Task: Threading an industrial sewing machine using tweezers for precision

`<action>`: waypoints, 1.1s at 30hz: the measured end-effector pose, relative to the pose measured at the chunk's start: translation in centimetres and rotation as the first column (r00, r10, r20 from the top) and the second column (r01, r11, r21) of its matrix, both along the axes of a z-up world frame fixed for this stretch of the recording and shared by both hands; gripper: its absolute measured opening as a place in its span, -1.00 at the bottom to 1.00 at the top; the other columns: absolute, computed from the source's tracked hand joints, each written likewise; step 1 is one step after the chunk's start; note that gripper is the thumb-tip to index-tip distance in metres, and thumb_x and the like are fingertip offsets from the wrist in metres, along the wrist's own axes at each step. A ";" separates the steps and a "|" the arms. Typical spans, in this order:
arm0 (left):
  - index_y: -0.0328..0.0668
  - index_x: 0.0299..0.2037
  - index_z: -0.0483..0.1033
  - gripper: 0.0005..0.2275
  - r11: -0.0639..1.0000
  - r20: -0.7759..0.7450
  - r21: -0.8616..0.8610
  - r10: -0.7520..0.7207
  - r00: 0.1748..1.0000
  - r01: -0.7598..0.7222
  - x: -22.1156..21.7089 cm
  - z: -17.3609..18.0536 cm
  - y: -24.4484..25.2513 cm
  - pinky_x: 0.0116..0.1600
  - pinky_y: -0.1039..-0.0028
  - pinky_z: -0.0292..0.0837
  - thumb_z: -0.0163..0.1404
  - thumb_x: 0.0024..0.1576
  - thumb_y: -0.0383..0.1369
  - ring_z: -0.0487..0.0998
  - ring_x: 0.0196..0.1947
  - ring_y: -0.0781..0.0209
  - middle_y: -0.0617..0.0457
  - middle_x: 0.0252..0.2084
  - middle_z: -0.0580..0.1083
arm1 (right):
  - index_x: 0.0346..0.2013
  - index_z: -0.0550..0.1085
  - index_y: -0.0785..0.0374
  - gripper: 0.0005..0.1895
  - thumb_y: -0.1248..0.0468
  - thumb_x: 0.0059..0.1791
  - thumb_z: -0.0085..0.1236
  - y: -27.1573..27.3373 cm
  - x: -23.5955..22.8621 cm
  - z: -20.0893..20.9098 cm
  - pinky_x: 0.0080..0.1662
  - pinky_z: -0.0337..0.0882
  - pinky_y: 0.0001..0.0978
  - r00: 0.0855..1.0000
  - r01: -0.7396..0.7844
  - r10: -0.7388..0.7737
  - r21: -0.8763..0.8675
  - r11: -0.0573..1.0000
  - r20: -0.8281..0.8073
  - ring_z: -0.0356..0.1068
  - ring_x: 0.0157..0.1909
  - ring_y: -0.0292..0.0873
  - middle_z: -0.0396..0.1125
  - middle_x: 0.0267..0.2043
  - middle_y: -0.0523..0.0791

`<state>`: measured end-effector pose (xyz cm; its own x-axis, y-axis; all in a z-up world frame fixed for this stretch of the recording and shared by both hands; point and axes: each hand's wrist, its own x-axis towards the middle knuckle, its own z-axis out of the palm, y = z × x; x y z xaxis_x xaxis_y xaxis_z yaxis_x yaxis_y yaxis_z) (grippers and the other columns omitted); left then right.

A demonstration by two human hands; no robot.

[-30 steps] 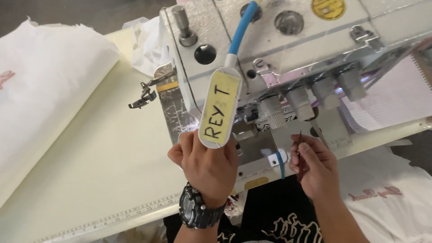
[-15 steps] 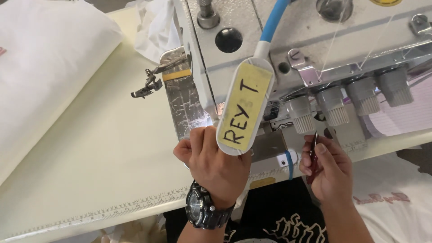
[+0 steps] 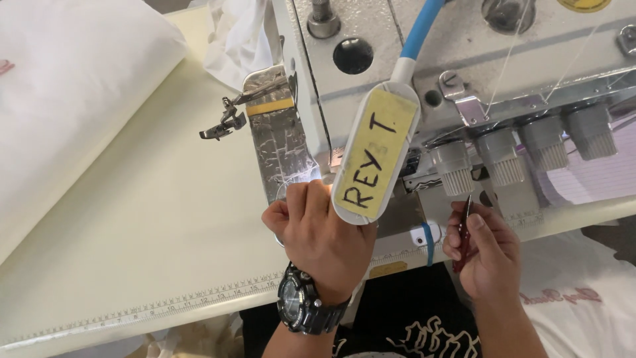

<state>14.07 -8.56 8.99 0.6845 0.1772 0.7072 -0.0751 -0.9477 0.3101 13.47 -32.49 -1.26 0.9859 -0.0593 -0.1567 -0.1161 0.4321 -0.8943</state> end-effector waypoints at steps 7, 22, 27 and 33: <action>-0.12 -0.40 0.36 -0.83 1.000 -0.021 -0.005 0.007 1.000 -0.007 0.0 0.1 0.0 -0.19 0.24 -0.05 0.01 0.19 -0.29 0.24 -0.35 0.04 0.08 -0.44 0.15 | 0.01 0.49 0.43 -0.71 0.25 0.12 0.07 0.0 0.0 -0.3 -0.50 0.15 -0.48 1.000 0.013 -0.013 0.005 1.000 0.005 0.26 -0.46 -0.21 0.35 -0.27 0.03; -0.24 -0.23 0.44 -0.82 0.959 -0.045 -0.228 -0.182 0.982 0.168 -1.3 0.7 1.0 -0.24 0.22 0.22 0.17 0.02 -0.47 0.30 -0.28 -0.01 -0.06 -0.17 0.41 | 0.01 0.48 0.42 -0.71 0.23 0.13 0.06 -0.1 0.0 -0.4 -0.51 0.15 -0.49 1.000 0.003 -0.002 -0.017 1.000 0.025 0.27 -0.46 -0.23 0.33 -0.28 0.00; -0.18 -0.35 0.37 -0.91 0.878 -0.056 -0.455 -0.196 0.979 0.150 -1.7 1.9 3.9 -0.19 0.42 0.32 0.03 0.06 -0.42 0.34 -0.23 0.15 0.01 -0.27 0.35 | 0.01 0.47 0.44 -0.70 0.23 0.13 0.07 -0.1 -0.1 -0.7 -0.51 0.15 -0.45 1.000 0.003 -0.003 -0.001 1.000 0.026 0.28 -0.46 -0.22 0.33 -0.28 0.00; -0.25 0.00 0.36 -0.61 0.928 -0.227 -0.333 -0.252 0.941 0.169 4.1 2.7 6.9 -0.16 0.10 0.30 0.15 -0.05 -0.60 0.46 -0.23 -0.16 -0.05 -0.30 0.54 | 0.01 0.46 0.46 -0.74 0.28 0.17 0.00 0.3 -0.4 -0.9 -0.51 0.15 -0.46 0.997 0.046 -0.043 -0.036 0.998 0.070 0.25 -0.48 -0.21 0.30 -0.29 0.04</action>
<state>18.16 -1.71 11.70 0.8819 0.1863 0.4330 -0.1391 -0.7749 0.6166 13.03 -32.21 -2.13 0.9906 -0.1079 -0.0846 -0.0344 0.4014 -0.9153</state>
